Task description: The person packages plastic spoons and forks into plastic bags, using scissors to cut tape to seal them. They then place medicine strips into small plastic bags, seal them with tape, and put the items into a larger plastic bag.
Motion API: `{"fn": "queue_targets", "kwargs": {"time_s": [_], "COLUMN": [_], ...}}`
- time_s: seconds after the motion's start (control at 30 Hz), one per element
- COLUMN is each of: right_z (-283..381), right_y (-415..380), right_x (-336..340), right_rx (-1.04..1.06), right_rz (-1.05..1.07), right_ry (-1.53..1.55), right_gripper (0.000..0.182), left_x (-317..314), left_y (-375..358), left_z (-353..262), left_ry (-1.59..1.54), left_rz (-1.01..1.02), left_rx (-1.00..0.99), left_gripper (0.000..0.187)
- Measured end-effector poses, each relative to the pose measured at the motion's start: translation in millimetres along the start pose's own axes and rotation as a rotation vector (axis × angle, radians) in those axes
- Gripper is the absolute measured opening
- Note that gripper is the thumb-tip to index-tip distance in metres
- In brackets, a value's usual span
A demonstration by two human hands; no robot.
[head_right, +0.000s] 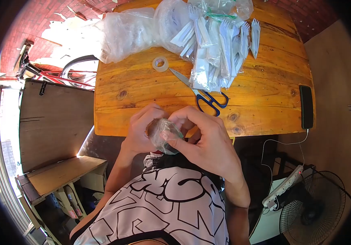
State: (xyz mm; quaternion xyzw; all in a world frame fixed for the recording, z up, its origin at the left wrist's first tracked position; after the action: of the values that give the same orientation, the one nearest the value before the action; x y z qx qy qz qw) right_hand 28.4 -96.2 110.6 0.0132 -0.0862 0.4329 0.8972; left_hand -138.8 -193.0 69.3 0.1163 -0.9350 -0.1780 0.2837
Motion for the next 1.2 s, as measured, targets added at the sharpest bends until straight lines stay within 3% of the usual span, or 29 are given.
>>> {"fn": "queue_targets", "kwargs": {"time_s": [0.37, 0.77, 0.87, 0.97, 1.1, 1.2], "right_z": [-11.0, -17.2, -21.5, -35.4, -48.4, -57.4], "right_y": [-3.8, -3.1, -6.2, -12.1, -15.0, -18.1], "right_x": [-1.0, -3.1, -0.4, 11.4, 42.0, 49.8], "right_rx": [-0.095, 0.013, -0.038, -0.051, -0.024, 0.154], "right_rz": [0.005, -0.028, -0.047, -0.125, -0.394, -0.551], "right_ry": [0.001, -0.056, -0.046, 0.006, -0.304, -0.609], "right_gripper": [0.026, 0.028, 0.026, 0.022, 0.018, 0.021], "left_x": [-6.1, -8.5, -5.3, 13.3, 37.1, 49.2], "left_y": [1.1, 1.3, 0.1, 4.5, 1.8, 2.6], "left_z": [-2.6, -2.6, 6.7, 19.8, 46.0, 55.4], "left_ry": [-0.01, -0.015, 0.083, 0.199, 0.357, 0.453], "left_rz": [0.015, 0.051, 0.055, 0.031, -0.015, -0.031], "left_rx": [-0.047, -0.019, -0.017, 0.077, 0.16, 0.201], "left_gripper": [0.049, 0.048, 0.049, 0.054, 0.062, 0.065]}}
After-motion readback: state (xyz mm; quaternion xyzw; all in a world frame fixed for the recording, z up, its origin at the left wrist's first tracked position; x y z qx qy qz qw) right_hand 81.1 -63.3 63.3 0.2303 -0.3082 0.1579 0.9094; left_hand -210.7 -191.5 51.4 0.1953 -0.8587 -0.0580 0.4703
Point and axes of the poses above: each hand's wrist, its own y-axis towards the middle knuckle, its own x-axis out of the back of the hand, z = x × y, the point moved 5 cm from there along y, towards the middle knuckle, and after that the axes turned 1 degree about y, right-handed, at the moved point
